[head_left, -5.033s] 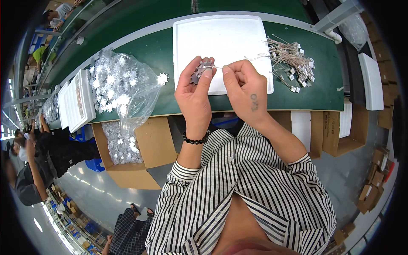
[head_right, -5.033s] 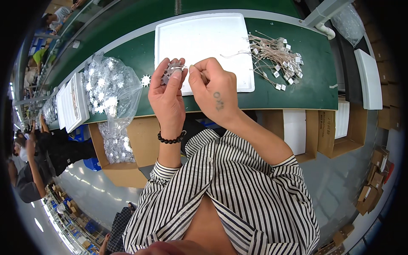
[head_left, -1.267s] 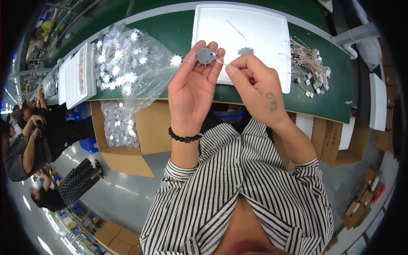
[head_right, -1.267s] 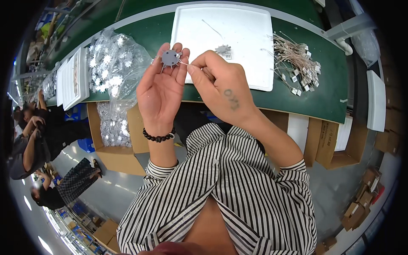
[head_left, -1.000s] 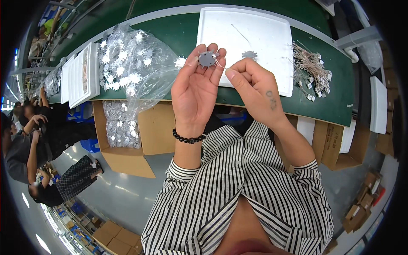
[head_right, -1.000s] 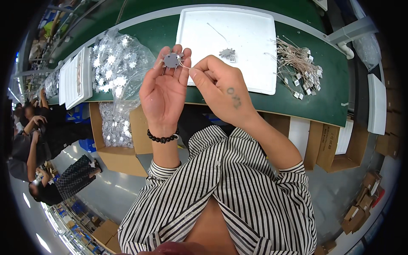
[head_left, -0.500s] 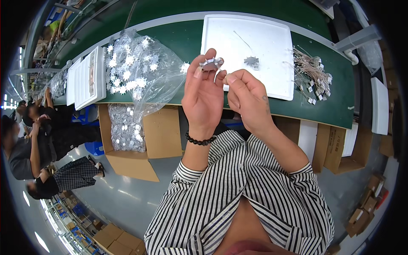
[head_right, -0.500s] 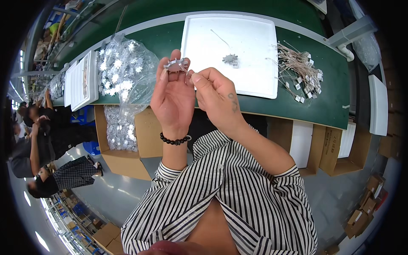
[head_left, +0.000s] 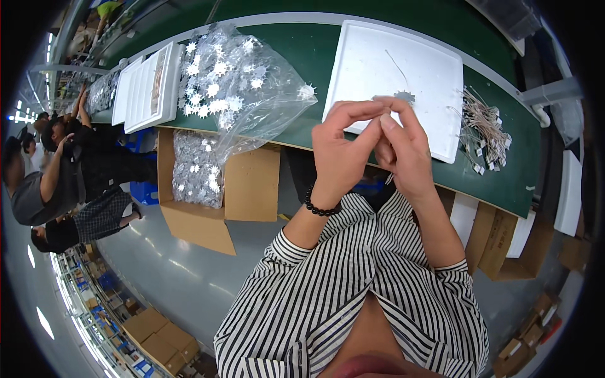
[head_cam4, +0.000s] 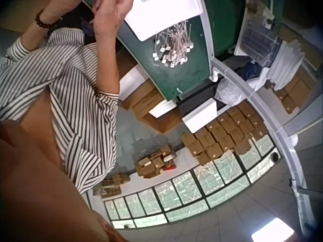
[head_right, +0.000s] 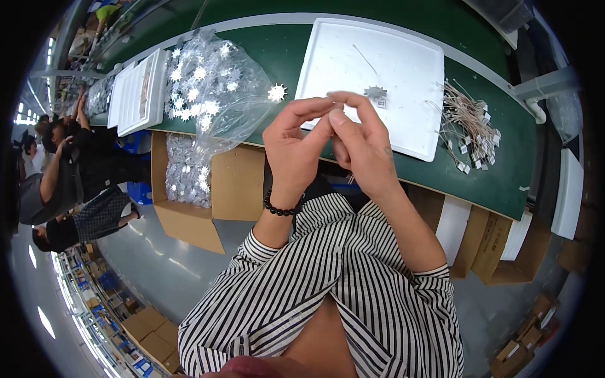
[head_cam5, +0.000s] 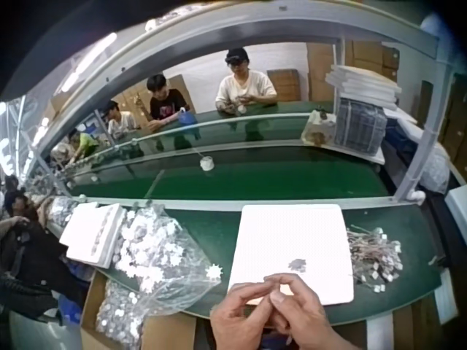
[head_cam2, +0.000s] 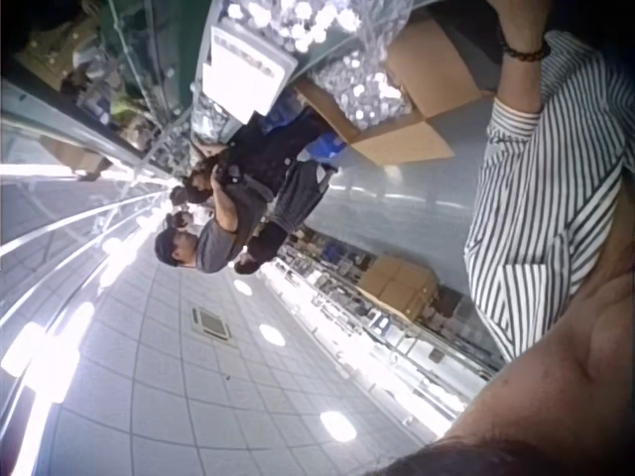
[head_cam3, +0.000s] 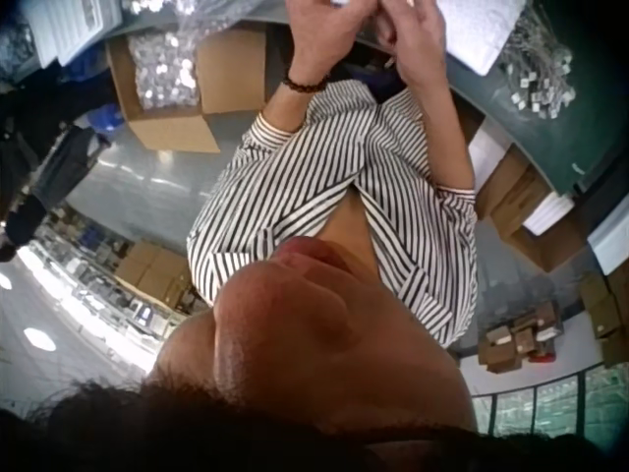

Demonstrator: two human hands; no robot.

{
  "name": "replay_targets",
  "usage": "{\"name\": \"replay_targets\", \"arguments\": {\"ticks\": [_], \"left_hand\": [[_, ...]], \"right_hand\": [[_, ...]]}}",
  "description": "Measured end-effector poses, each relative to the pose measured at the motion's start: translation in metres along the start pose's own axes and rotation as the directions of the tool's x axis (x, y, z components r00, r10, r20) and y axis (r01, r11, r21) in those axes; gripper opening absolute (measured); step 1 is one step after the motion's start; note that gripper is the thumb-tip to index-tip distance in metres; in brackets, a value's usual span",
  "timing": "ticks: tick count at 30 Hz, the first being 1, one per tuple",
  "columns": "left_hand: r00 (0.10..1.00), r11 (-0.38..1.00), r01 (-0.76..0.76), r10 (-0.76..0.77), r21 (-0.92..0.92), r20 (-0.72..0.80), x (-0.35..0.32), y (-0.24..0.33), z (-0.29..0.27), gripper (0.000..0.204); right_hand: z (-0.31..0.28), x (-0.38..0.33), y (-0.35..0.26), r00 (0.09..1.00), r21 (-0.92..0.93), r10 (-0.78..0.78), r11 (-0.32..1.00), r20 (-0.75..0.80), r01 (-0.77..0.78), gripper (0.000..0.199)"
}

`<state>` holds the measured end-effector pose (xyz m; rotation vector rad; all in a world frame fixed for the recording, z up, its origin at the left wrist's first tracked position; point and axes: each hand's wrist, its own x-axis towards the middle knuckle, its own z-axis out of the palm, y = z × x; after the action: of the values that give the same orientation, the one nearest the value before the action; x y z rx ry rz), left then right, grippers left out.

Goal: Sorting and placing small star-shaped electronic components into white plastic trays on a production line.

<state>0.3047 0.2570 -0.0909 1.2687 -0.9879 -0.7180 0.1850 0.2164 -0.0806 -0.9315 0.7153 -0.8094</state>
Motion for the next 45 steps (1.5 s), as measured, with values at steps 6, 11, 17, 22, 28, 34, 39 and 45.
{"name": "replay_targets", "arguments": {"ticks": [6,11,17,22,28,34,39,45], "left_hand": [[0.983,0.983,0.134,-0.148,-0.129,-0.106,0.012,0.024,-0.003,0.022],[0.966,0.937,0.059,-0.141,-0.343,-0.218,0.022,0.018,-0.005,0.022],[0.98,0.948,0.018,-0.08,-0.317,-0.182,0.021,0.02,0.003,0.021],[0.949,0.967,-0.175,0.115,-0.186,-0.292,0.01,0.021,0.01,0.021],[0.995,0.802,-0.061,0.099,0.595,-0.031,-0.021,-0.047,-0.052,0.028],[0.981,0.498,-0.129,0.188,0.857,0.038,0.015,-0.074,-0.056,0.041],[0.982,0.353,-0.122,0.181,0.928,0.06,0.033,-0.096,-0.069,0.049],[0.974,0.859,0.068,0.053,0.508,-0.221,0.032,-0.077,-0.055,0.038]], "right_hand": [[-0.036,0.008,-0.012,0.961,-0.541,-0.227,0.794,0.16,0.278,0.019],[-0.054,0.021,-0.032,0.955,-0.849,-0.244,0.456,0.169,0.266,0.014],[-0.037,0.04,-0.026,0.876,-0.734,-0.395,0.502,0.277,0.458,0.016],[-0.038,0.049,-0.029,0.909,-0.628,-0.287,0.658,0.301,0.416,0.023],[-0.075,0.081,-0.045,0.914,-0.784,-0.403,0.553,0.046,0.283,0.03],[-0.132,0.065,-0.077,0.813,-0.846,-0.522,0.528,-0.257,0.071,0.037],[-0.184,0.014,-0.07,0.748,-0.87,-0.601,0.488,-0.282,0.064,0.029],[-0.196,0.011,-0.029,0.798,-0.937,-0.536,-0.335,0.275,0.098,0.023]]}}
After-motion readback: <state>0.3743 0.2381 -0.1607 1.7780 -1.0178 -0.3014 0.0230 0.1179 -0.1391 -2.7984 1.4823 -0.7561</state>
